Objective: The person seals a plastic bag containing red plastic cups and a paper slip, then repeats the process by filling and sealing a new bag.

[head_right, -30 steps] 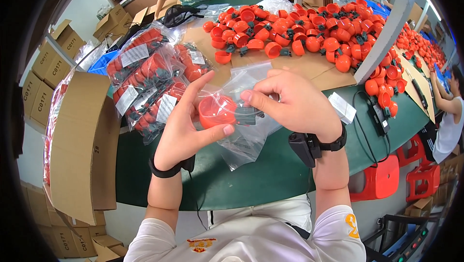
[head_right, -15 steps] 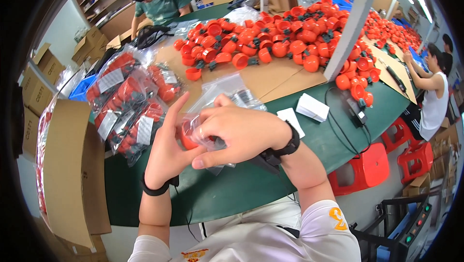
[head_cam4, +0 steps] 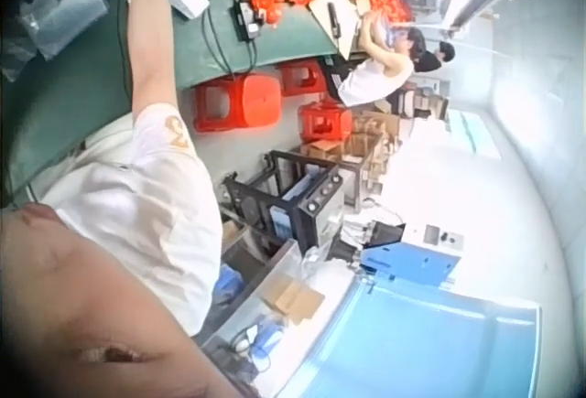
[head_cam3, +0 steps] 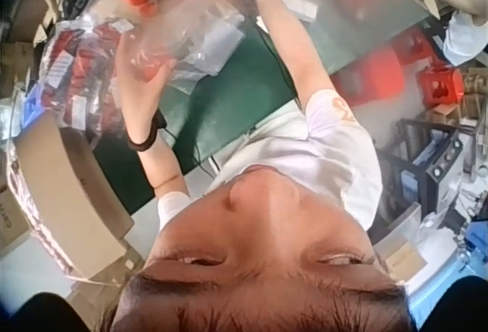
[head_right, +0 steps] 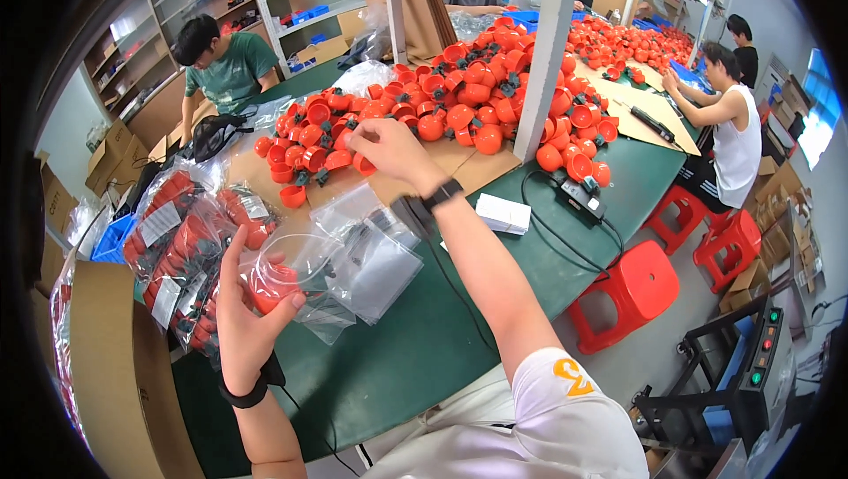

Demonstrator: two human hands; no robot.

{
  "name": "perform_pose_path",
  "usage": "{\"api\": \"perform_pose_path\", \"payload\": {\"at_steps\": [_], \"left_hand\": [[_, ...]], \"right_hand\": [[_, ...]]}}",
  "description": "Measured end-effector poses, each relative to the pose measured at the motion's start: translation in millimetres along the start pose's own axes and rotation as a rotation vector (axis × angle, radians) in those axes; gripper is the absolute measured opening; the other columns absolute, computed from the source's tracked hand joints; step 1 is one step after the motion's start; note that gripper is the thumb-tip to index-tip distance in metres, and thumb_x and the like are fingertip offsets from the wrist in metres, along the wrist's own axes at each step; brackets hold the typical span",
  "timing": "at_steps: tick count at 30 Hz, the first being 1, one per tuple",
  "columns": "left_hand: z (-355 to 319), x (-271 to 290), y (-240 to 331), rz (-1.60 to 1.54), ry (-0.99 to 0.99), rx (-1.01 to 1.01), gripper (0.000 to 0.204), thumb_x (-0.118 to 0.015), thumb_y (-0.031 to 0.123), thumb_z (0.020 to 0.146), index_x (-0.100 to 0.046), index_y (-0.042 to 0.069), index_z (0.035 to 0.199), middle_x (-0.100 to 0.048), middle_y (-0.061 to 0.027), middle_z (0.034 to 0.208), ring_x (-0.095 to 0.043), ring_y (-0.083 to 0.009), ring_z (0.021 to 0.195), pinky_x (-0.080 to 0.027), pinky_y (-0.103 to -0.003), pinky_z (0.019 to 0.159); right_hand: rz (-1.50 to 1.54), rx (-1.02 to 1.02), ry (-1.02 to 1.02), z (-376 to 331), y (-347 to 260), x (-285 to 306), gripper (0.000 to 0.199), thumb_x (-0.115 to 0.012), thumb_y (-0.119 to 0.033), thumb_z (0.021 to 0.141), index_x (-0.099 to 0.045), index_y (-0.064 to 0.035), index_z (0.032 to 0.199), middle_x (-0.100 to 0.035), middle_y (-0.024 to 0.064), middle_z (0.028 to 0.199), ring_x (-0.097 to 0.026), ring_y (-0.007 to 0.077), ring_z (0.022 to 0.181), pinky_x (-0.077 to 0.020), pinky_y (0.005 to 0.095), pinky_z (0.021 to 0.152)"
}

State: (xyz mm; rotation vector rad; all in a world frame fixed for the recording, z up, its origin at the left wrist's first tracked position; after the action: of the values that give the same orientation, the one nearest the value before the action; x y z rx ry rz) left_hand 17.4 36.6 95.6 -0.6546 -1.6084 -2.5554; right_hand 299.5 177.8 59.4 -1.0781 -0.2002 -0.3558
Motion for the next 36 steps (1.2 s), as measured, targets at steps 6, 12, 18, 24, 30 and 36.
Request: {"api": "perform_pose_path", "payload": {"at_steps": [6,12,18,24,30,36], "left_hand": [[-1.5,10.3,4.1,-0.024,0.014,0.013,0.099,-0.086,0.001,0.072,-0.032,0.002,0.155,-0.068,-0.0159,0.118,-0.067,-0.0175,0.098,-0.055,-0.033,0.09],[0.3,6.3,16.4,-0.015,0.004,-0.01,0.1,-0.086,0.001,0.071,-0.031,0.002,0.155,-0.068,-0.0171,0.118,-0.067,-0.0174,0.096,-0.056,-0.032,0.089],[-3.3,21.9,-4.3,0.057,0.039,-0.029,0.1,-0.088,0.003,0.071,-0.032,0.002,0.155,-0.069,-0.0168,0.116,-0.068,-0.0205,0.1,-0.055,-0.034,0.091],[5.7,7.5,9.1,0.152,-0.046,-0.075,0.105,-0.091,0.011,0.071,-0.029,0.004,0.156,-0.069,-0.0175,0.12,-0.069,-0.0248,0.104,-0.054,-0.035,0.093],[0.9,-4.0,7.7,0.15,-0.167,-0.066,0.109,-0.093,0.011,0.066,-0.032,0.005,0.156,-0.069,-0.0148,0.124,-0.067,-0.0266,0.114,-0.05,-0.037,0.102],[-0.9,-15.4,8.1,0.137,-0.24,-0.085,0.111,-0.094,0.011,0.065,-0.032,0.005,0.157,-0.069,-0.015,0.123,-0.067,-0.0268,0.114,-0.051,-0.038,0.101]], "right_hand": [[-0.822,-0.198,-0.206,15.8,139.8,-47.8,0.05,-0.067,-0.03,0.088,-0.057,-0.0017,0.128,-0.058,0.024,0.136,-0.055,0.043,0.124,-0.0478,0.0526,0.101],[-1.031,-0.138,-0.211,10.0,148.4,-33.1,0.039,-0.068,-0.022,0.088,-0.061,-0.0037,0.122,-0.062,0.0206,0.131,-0.058,0.0412,0.122,-0.0496,0.0524,0.099],[-0.474,0.033,-0.089,-19.8,45.8,-34.7,0.044,-0.077,-0.021,0.083,-0.061,-0.0007,0.118,-0.071,0.0197,0.109,-0.07,0.0345,0.104,-0.0555,0.044,0.087],[-0.352,0.037,-0.158,-100.4,-142.5,20.9,0.034,-0.079,-0.011,0.082,-0.063,-0.0027,0.112,-0.067,0.0102,0.095,-0.067,0.0214,0.08,-0.0519,0.0315,0.069],[-0.451,0.263,-0.235,-125.5,-178.0,-5.9,0.031,-0.073,-0.007,0.083,-0.067,-0.0035,0.113,-0.063,0.0116,0.104,-0.063,0.0332,0.092,-0.0515,0.0403,0.082],[-0.404,0.42,-0.474,-130.0,-176.1,-28.9,0.029,-0.07,-0.01,0.086,-0.068,-0.0045,0.115,-0.067,0.013,0.109,-0.064,0.0335,0.095,-0.0519,0.0411,0.086]]}}
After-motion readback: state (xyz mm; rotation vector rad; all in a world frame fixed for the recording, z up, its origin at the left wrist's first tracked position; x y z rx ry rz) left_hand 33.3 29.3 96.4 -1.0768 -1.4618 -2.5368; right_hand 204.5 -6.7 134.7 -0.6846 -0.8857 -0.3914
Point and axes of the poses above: each hand's wrist, its own z-axis towards the middle knuckle, its own x-axis out of the back of the hand, y = z × x, the point moved 9 cm from there along z, towards the middle knuckle
